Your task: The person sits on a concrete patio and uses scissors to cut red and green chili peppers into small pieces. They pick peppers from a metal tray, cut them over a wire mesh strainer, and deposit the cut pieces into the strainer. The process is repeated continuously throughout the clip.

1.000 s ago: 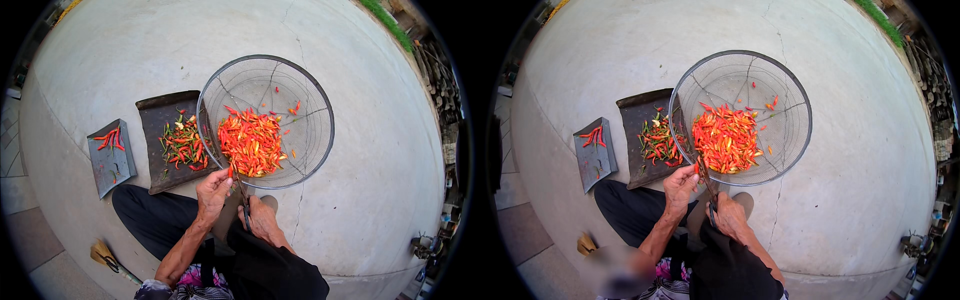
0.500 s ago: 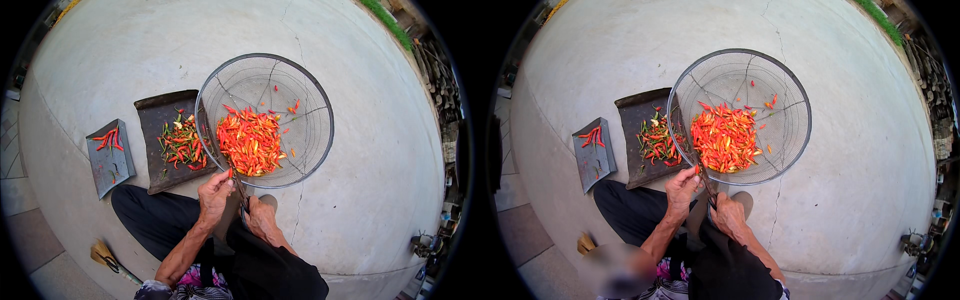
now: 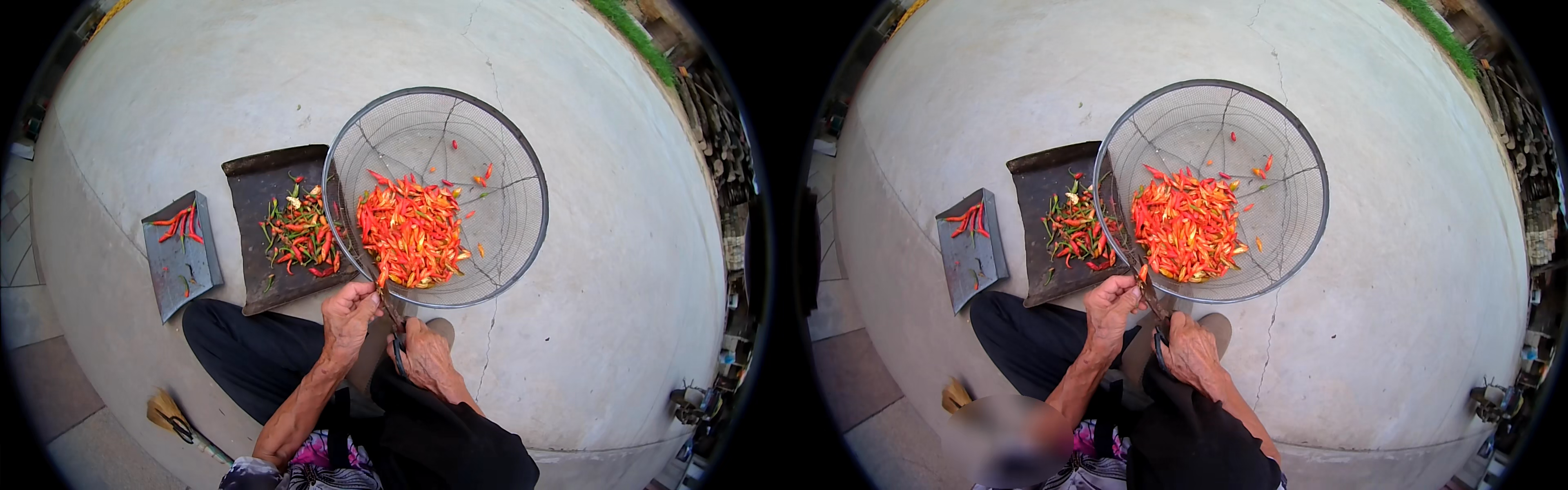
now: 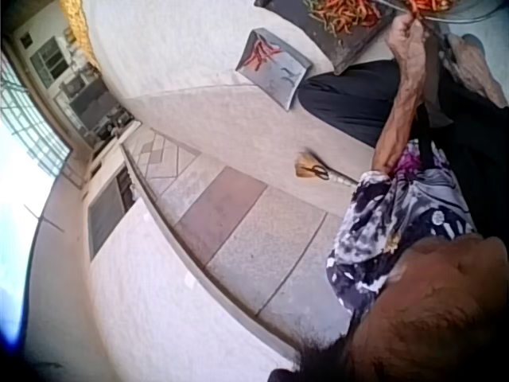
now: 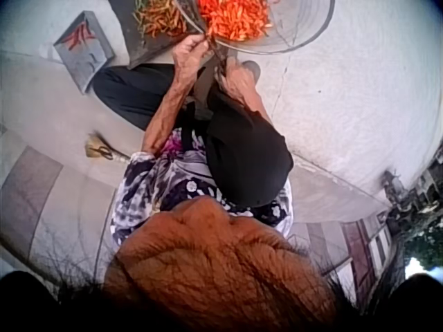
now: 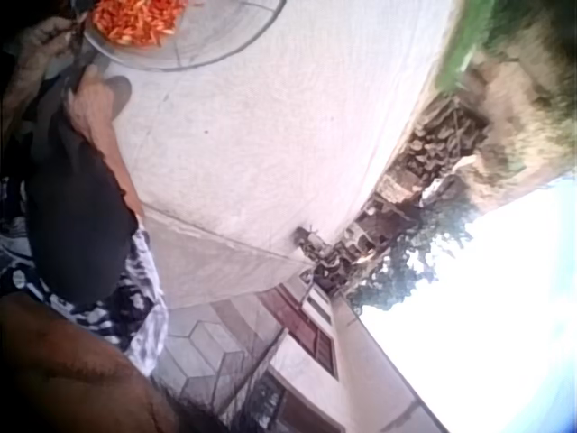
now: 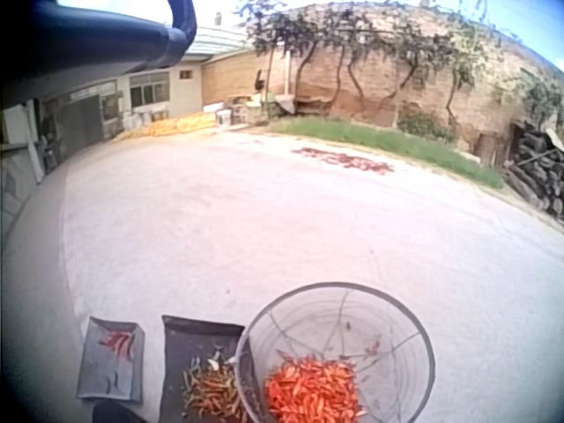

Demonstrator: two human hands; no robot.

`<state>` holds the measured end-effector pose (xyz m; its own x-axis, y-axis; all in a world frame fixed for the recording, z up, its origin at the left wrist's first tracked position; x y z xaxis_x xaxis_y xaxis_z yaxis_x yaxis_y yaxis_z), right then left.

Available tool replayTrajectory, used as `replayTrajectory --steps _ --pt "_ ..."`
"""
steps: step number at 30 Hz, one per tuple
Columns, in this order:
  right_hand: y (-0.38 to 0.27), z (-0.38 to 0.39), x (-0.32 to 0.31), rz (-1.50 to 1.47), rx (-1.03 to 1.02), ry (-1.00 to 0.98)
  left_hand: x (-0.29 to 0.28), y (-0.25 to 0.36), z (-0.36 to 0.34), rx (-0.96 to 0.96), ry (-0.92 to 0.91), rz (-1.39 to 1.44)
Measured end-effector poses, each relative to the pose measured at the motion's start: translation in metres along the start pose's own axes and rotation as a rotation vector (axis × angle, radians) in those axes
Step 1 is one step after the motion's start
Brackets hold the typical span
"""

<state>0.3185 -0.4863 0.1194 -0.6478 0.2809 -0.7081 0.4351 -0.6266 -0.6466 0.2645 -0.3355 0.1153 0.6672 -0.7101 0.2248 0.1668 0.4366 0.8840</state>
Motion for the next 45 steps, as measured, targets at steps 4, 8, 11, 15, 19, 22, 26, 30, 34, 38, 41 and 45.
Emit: replayTrajectory --steps 4,8,11,15,19,22,26,30,34,38,41,45 --pt "0.006 0.004 0.003 -0.038 0.011 0.006 0.002 0.003 -0.005 -0.068 0.004 0.002" --pt "0.009 0.006 0.009 -0.248 0.021 0.104 0.001 0.003 -0.01 -0.1 -0.028 0.061" --pt "0.007 0.005 0.003 -0.267 0.061 0.054 -0.001 0.005 -0.012 -0.089 -0.048 0.105" --pt "-0.003 0.002 -0.008 -0.146 0.027 -0.04 -0.006 0.005 -0.014 -0.095 -0.072 0.102" --pt "-0.003 -0.001 -0.007 -0.03 0.0 -0.054 -0.014 0.002 -0.018 -0.053 -0.093 0.048" --pt "0.006 0.001 -0.004 -0.019 0.011 -0.025 -0.013 -0.004 -0.022 -0.015 -0.132 0.053" --pt "0.014 0.006 0.004 -0.16 -0.007 0.118 -0.002 -0.003 -0.028 -0.003 -0.178 0.06" --pt "0.003 0.001 0.002 -0.35 0.094 0.193 -0.025 0.001 -0.041 0.12 0.043 -0.006" --pt "0.004 0.001 0.01 -0.464 0.207 0.177 -0.062 0.007 -0.068 0.244 0.261 -0.101" --pt "0.016 0.001 0.02 -0.415 0.165 0.165 -0.113 0.025 -0.083 0.443 0.423 -0.523" --pt "0.035 0.008 0.019 -0.4 0.172 0.241 -0.162 0.034 -0.108 0.439 0.59 -0.481" --pt "0.017 0.003 0.011 -0.45 0.267 0.203 -0.28 0.044 -0.128 0.575 0.962 -0.917"
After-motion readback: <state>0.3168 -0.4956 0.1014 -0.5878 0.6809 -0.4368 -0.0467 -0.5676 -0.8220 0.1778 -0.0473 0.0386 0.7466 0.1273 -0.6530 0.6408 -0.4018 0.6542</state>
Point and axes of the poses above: each hand's wrist, its own z-axis away from the middle knuckle, its own x-axis out of the palm, y = z × x, the point moved 2 cm from there along -z, towards the middle knuckle
